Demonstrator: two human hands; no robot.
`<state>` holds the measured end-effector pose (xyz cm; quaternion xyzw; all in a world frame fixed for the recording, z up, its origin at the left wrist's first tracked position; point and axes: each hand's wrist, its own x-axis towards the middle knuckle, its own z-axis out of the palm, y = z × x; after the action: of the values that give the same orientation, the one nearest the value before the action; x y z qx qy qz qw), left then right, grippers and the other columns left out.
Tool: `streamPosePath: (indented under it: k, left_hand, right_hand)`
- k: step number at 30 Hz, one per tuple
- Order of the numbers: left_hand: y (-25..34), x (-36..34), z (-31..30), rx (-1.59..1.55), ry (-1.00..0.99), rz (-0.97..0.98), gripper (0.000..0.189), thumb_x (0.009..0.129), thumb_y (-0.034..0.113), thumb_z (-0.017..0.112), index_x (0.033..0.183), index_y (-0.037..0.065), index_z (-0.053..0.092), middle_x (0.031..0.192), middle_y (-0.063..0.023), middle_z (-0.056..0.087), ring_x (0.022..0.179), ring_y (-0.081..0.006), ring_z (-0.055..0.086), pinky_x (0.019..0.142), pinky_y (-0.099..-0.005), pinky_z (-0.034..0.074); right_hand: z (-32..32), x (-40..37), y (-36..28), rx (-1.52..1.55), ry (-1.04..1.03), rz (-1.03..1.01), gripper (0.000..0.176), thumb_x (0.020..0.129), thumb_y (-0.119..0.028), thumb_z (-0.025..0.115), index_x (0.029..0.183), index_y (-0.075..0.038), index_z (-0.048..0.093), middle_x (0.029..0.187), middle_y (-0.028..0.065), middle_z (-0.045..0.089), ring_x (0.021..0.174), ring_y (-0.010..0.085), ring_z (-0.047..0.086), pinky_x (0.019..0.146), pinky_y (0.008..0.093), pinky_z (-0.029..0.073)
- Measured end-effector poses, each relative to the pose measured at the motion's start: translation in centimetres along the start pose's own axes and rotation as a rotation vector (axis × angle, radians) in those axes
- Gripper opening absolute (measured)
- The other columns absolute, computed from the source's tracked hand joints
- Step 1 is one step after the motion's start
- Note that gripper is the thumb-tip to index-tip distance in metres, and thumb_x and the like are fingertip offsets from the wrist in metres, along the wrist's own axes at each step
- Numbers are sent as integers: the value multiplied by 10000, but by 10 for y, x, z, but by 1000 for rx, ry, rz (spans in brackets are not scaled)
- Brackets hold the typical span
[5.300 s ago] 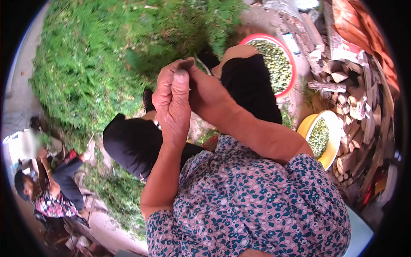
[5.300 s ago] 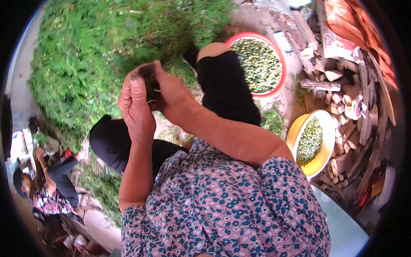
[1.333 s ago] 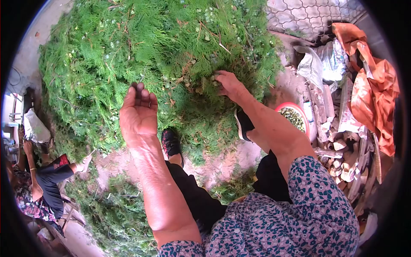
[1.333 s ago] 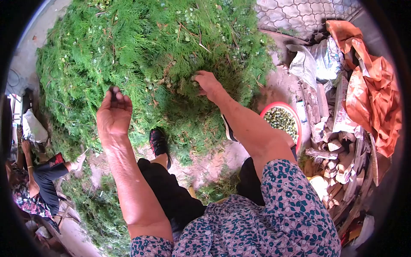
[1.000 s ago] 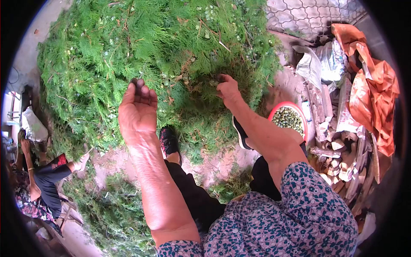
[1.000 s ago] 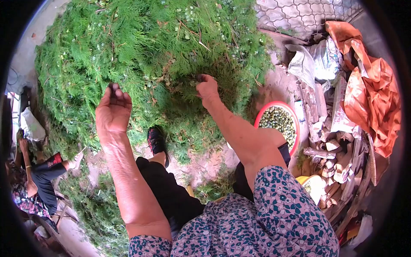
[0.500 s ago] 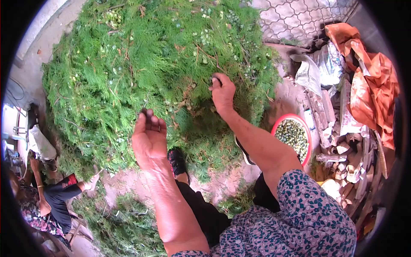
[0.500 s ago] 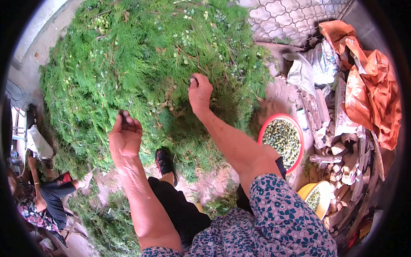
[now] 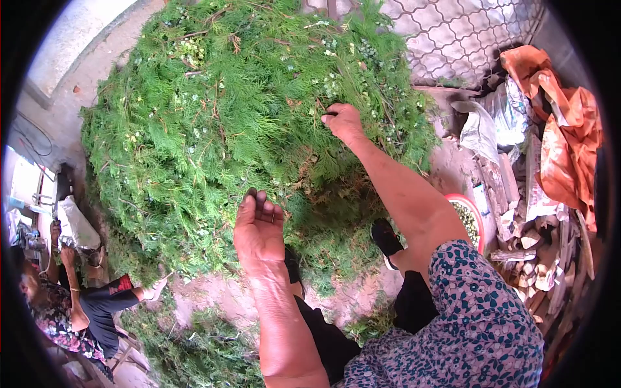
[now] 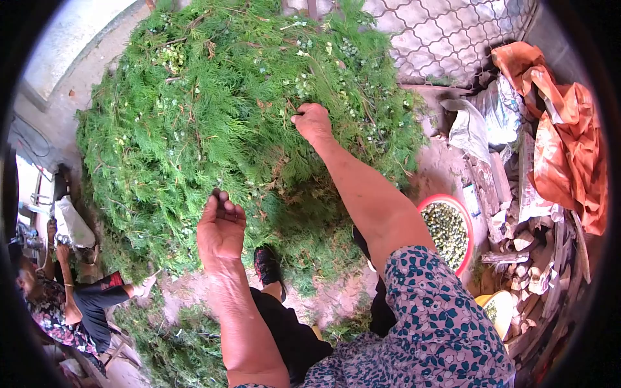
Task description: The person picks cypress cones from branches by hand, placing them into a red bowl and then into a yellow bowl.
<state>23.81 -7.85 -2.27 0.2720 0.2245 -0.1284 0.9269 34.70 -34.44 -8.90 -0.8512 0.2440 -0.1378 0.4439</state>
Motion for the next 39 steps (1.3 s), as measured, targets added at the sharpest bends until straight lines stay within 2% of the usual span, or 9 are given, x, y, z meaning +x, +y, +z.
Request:
streamPosePath:
  k: [5,8,10,13,21,24,30,34,39]
  left_hand:
    - [-1,-2,3,48,43,2,124,858,146,538,951,72,574,827,-10,588,685,-130,508,681,-304,446]
    - [-1,-2,3,44,49,-3,129,854,153,545,951,73,576,832,-8,588,683,-128,507,681,-304,444]
    - [-2,-1,1,28,28,-7,140,848,146,554,959,62,566,820,-21,594,678,-134,510,673,-301,447]
    - [-1,0,-2,9,10,-4,154,840,140,564,966,52,558,813,-35,601,672,-139,512,666,-299,452]
    - [-1,2,-5,26,12,-8,154,847,143,552,972,54,557,830,-35,599,683,-134,512,679,-300,454]
    - [-2,2,-1,38,20,-2,151,852,146,545,972,55,558,831,-34,598,687,-133,511,684,-301,451]
    - [-7,2,0,26,8,-17,153,853,146,542,976,57,555,844,-34,596,694,-136,511,687,-308,453]
    - [-6,2,-2,51,25,-4,155,853,147,544,980,58,550,851,-36,595,697,-145,517,689,-313,459]
    - [-3,1,-6,51,9,-4,135,855,154,541,952,65,572,832,-20,595,683,-135,516,694,-313,447]
  right_hand:
    - [-22,-25,-22,306,19,24,169,687,-36,684,839,31,655,761,117,656,614,146,584,615,296,483]
    - [-25,-49,-31,289,33,7,136,691,-18,675,821,21,662,751,96,659,606,144,584,605,298,483]
    - [-26,-71,-33,244,24,-1,146,687,-29,678,819,29,657,746,135,654,608,177,598,614,307,485]
    - [-21,-94,-17,107,47,-285,197,674,-56,679,837,49,640,762,216,614,667,290,615,649,340,485]
    - [-13,-137,8,-29,-6,-338,188,677,-83,662,851,-10,648,769,178,556,742,354,552,677,415,446]
    - [-15,-143,20,-66,19,-397,203,666,-36,666,858,24,644,731,155,568,684,295,562,639,353,444]
    - [-17,-124,23,-182,62,-186,281,696,-63,662,962,16,615,905,161,562,753,301,562,671,357,445]
    - [0,-113,5,-18,106,-210,322,725,-100,657,1019,11,591,973,158,538,817,315,555,712,377,443]
    - [16,-116,-9,-222,-3,-146,321,767,-154,629,1054,-25,561,1017,159,478,895,340,529,752,424,427]
